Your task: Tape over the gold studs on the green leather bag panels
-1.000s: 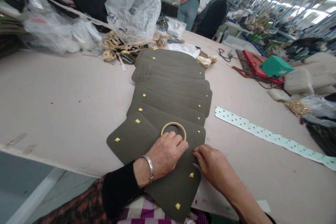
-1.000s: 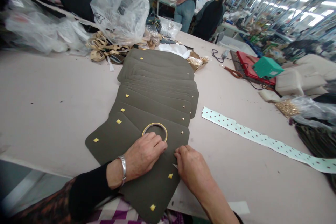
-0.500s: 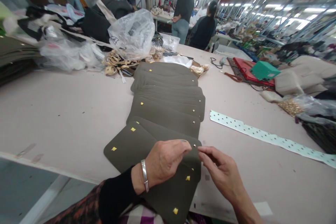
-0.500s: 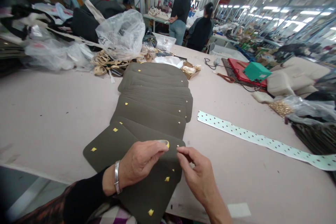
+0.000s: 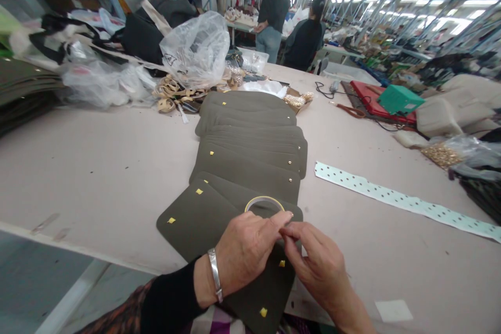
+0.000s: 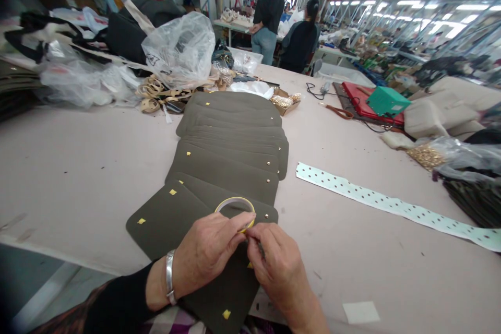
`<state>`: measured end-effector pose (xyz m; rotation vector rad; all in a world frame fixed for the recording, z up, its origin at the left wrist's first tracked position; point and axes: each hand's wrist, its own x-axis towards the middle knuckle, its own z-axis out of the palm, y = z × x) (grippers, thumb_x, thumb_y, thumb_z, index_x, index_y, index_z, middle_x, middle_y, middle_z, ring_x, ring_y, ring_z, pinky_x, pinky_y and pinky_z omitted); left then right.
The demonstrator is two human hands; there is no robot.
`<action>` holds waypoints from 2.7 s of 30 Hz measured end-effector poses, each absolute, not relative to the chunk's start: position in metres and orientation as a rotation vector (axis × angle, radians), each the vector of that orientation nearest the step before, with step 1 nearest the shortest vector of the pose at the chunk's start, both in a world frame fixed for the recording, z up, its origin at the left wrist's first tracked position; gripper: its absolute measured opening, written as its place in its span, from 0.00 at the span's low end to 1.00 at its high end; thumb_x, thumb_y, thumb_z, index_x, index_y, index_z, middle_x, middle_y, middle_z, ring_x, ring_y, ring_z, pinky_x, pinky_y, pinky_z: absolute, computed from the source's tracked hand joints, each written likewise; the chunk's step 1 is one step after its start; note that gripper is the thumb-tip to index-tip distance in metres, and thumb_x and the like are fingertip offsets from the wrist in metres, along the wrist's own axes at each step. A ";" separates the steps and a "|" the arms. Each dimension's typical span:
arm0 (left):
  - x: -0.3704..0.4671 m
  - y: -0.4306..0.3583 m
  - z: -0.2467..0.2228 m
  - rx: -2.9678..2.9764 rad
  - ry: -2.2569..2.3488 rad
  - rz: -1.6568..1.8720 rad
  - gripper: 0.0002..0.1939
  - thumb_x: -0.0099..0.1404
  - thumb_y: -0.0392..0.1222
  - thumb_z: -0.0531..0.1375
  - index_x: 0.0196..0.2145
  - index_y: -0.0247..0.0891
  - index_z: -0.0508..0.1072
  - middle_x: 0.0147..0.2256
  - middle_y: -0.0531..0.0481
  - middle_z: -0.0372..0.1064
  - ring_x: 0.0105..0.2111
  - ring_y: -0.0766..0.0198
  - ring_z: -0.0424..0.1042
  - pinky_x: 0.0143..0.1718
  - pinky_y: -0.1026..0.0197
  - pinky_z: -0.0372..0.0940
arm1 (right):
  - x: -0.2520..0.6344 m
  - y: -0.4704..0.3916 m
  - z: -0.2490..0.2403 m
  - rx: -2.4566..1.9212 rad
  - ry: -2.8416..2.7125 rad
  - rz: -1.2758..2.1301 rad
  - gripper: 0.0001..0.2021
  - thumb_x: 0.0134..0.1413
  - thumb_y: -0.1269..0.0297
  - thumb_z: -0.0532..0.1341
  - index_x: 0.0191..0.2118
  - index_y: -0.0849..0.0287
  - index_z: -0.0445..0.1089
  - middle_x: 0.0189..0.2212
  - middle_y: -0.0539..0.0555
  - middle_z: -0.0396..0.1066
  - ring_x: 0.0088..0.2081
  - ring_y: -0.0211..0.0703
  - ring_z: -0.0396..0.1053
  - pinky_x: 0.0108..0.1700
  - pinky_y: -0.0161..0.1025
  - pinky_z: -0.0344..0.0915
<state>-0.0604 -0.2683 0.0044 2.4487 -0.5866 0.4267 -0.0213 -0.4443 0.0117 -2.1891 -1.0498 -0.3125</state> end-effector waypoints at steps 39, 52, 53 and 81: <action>-0.040 -0.266 -0.022 2.721 -0.573 0.144 0.03 0.69 0.35 0.51 0.37 0.38 0.64 0.34 0.51 0.65 0.35 0.58 0.62 0.34 0.55 0.64 | 0.029 -0.474 -0.003 -2.593 -0.819 0.031 0.10 0.61 0.64 0.55 0.46 0.57 0.67 0.29 0.51 0.73 0.29 0.40 0.72 0.33 0.37 0.68; -0.041 -0.267 -0.024 2.694 -0.541 0.150 0.04 0.68 0.34 0.52 0.36 0.38 0.65 0.34 0.50 0.65 0.35 0.57 0.63 0.35 0.55 0.64 | 0.036 -0.460 -0.006 -2.802 -1.445 0.014 0.11 0.57 0.77 0.52 0.35 0.64 0.72 0.27 0.57 0.71 0.29 0.44 0.70 0.32 0.40 0.67; -0.041 -0.267 -0.024 2.690 -0.537 0.150 0.04 0.67 0.33 0.52 0.36 0.38 0.66 0.34 0.50 0.65 0.35 0.57 0.63 0.35 0.55 0.64 | 0.037 -0.456 -0.004 -2.839 -1.333 0.080 0.11 0.57 0.76 0.52 0.34 0.63 0.72 0.26 0.57 0.71 0.29 0.44 0.70 0.32 0.39 0.67; -0.061 -0.263 0.000 2.385 -0.466 0.370 0.15 0.71 0.38 0.50 0.54 0.39 0.58 0.36 0.51 0.74 0.32 0.63 0.74 0.34 0.62 0.68 | -0.012 -0.436 0.013 -2.129 -1.174 -0.333 0.08 0.58 0.77 0.55 0.38 0.58 0.66 0.29 0.52 0.71 0.32 0.38 0.69 0.35 0.35 0.67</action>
